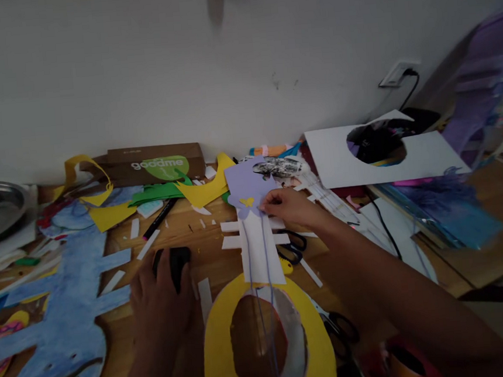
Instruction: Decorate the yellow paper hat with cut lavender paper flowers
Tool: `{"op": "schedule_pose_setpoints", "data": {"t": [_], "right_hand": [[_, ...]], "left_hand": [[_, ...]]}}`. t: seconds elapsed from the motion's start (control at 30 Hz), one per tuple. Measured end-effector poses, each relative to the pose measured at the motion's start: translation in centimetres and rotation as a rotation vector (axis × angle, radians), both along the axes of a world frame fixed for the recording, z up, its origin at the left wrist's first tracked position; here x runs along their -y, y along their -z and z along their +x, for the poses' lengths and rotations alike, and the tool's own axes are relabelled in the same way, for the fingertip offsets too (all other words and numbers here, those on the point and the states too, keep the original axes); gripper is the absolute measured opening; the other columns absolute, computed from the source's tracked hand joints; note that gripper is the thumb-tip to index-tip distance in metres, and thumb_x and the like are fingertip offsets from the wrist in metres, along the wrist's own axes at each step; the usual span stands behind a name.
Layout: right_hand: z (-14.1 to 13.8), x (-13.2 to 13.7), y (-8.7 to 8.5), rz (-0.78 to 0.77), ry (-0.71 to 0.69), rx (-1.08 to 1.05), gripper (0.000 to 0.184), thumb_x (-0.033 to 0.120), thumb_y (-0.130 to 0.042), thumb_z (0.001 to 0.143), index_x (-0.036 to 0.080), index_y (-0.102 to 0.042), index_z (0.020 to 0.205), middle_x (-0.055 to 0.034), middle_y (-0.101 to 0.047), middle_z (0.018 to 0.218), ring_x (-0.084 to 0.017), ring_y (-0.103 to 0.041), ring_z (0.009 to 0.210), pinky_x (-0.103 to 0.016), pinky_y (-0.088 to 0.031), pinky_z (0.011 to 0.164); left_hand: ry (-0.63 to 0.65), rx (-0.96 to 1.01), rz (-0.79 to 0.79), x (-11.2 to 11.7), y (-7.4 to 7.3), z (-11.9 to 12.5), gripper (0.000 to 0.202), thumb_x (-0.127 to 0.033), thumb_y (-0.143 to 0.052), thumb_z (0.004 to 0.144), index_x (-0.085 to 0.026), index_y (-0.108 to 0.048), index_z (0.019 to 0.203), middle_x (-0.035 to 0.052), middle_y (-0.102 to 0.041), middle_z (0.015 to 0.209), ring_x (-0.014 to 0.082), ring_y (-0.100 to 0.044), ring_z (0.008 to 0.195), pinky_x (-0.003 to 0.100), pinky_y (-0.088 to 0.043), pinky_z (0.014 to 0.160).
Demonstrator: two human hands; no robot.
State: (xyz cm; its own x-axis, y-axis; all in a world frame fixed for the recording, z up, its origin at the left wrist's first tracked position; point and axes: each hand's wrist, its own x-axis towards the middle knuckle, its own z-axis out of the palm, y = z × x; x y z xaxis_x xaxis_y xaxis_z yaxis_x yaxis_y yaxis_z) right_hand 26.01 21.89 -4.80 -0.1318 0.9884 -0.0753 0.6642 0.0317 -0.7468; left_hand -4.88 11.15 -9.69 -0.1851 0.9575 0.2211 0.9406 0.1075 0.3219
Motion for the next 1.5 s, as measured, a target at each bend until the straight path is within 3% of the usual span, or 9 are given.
{"op": "schedule_pose_setpoints", "data": {"t": [0.13, 0.23, 0.47, 0.6, 0.77, 0.93, 1.07, 1.27, 1.5], "right_hand": [[-0.8, -0.3, 0.3, 0.045, -0.01, 0.054, 0.012, 0.031, -0.064, 0.08, 0.02, -0.067, 0.075, -0.0015, -0.07, 0.076, -0.016, -0.06, 0.07, -0.026, -0.043, 0.063], [-1.1, -0.6, 0.4, 0.085, -0.005, 0.098, 0.009, 0.026, -0.064, 0.08, 0.02, -0.066, 0.073, -0.0015, -0.07, 0.075, -0.016, -0.059, 0.069, -0.026, -0.041, 0.062], [-1.5, -0.4, 0.1, 0.145, 0.009, 0.198, 0.008, 0.021, -0.067, 0.08, 0.02, -0.066, 0.072, -0.0015, -0.07, 0.074, -0.016, -0.058, 0.068, -0.025, -0.037, 0.061], [-1.7, -0.4, 0.4, 0.186, 0.001, 0.205, 0.009, 0.021, -0.069, 0.081, 0.021, -0.066, 0.073, -0.0011, -0.069, 0.073, -0.015, -0.058, 0.067, -0.025, -0.036, 0.06], [-1.2, 0.6, 0.1, 0.286, 0.006, 0.154, 0.009, 0.025, -0.062, 0.088, 0.021, -0.067, 0.081, -0.001, -0.07, 0.077, -0.016, -0.06, 0.069, -0.027, -0.04, 0.063], [-0.7, 4.2, -0.7, 0.416, 0.051, 0.106, 0.019, 0.016, -0.049, 0.089, 0.021, -0.066, 0.096, -0.0049, -0.069, 0.096, -0.02, -0.064, 0.091, -0.031, -0.046, 0.078], [-0.6, 6.0, -0.4, 0.438, 0.016, 0.103, 0.031, 0.005, -0.043, 0.082, 0.021, -0.068, 0.093, -0.007, -0.065, 0.104, -0.021, -0.062, 0.101, -0.035, -0.047, 0.088], [-0.8, 5.5, 0.0, 0.42, -0.019, 0.119, 0.034, 0.002, -0.042, 0.081, 0.021, -0.067, 0.092, -0.0069, -0.062, 0.103, -0.022, -0.061, 0.101, -0.036, -0.047, 0.089], [-1.4, 5.1, -0.5, 0.393, -0.065, 0.147, 0.035, 0.001, -0.042, 0.083, 0.021, -0.067, 0.097, -0.0077, -0.06, 0.106, -0.022, -0.061, 0.101, -0.036, -0.048, 0.087]], "left_hand": [[0.206, 0.335, 0.108, -2.4, -3.4, 1.6, 0.048, -0.042, -0.044, 0.094, -0.015, -0.059, 0.13, 0.0154, -0.061, 0.132, 0.0312, -0.053, 0.126, 0.048, -0.037, 0.111], [0.265, 0.756, -0.043, -5.1, -4.8, 3.7, 0.042, -0.043, -0.051, 0.091, -0.02, -0.061, 0.125, 0.0096, -0.068, 0.121, 0.0256, -0.063, 0.109, 0.041, -0.047, 0.098], [0.141, 1.121, -0.253, -10.5, -2.1, 7.8, 0.041, -0.032, -0.065, 0.078, -0.015, -0.062, 0.115, 0.0121, -0.072, 0.102, 0.0239, -0.067, 0.089, 0.035, -0.05, 0.079], [0.136, 1.347, -0.362, -10.7, -1.2, 8.5, 0.041, -0.034, -0.07, 0.071, -0.016, -0.064, 0.108, 0.0084, -0.074, 0.091, 0.022, -0.068, 0.079, 0.031, -0.05, 0.069], [0.178, 1.607, -0.521, -9.7, -1.8, 9.2, 0.028, -0.033, -0.073, 0.068, -0.015, -0.066, 0.087, 0.0016, -0.068, 0.071, 0.0167, -0.063, 0.06, 0.027, -0.048, 0.059], [0.171, 1.778, -0.718, -9.1, -2.7, 9.7, 0.019, -0.03, -0.069, 0.075, -0.015, -0.067, 0.086, 0.0011, -0.067, 0.066, 0.0158, -0.061, 0.054, 0.027, -0.049, 0.055], [0.164, 1.857, -0.788, -9.2, -3.0, 9.6, 0.012, -0.025, -0.068, 0.077, -0.015, -0.067, 0.084, 0.0013, -0.069, 0.069, 0.0152, -0.063, 0.056, 0.025, -0.049, 0.054], [0.115, 1.861, -0.851, -9.3, -2.9, 9.2, 0.01, -0.023, -0.066, 0.082, -0.014, -0.068, 0.086, 0.0042, -0.07, 0.068, 0.0173, -0.065, 0.057, 0.028, -0.051, 0.056], [0.091, 1.842, -0.789, -9.3, -2.7, 9.1, 0.018, -0.026, -0.072, 0.077, -0.014, -0.07, 0.09, 0.0046, -0.071, 0.072, 0.0177, -0.066, 0.059, 0.029, -0.052, 0.058]]}}
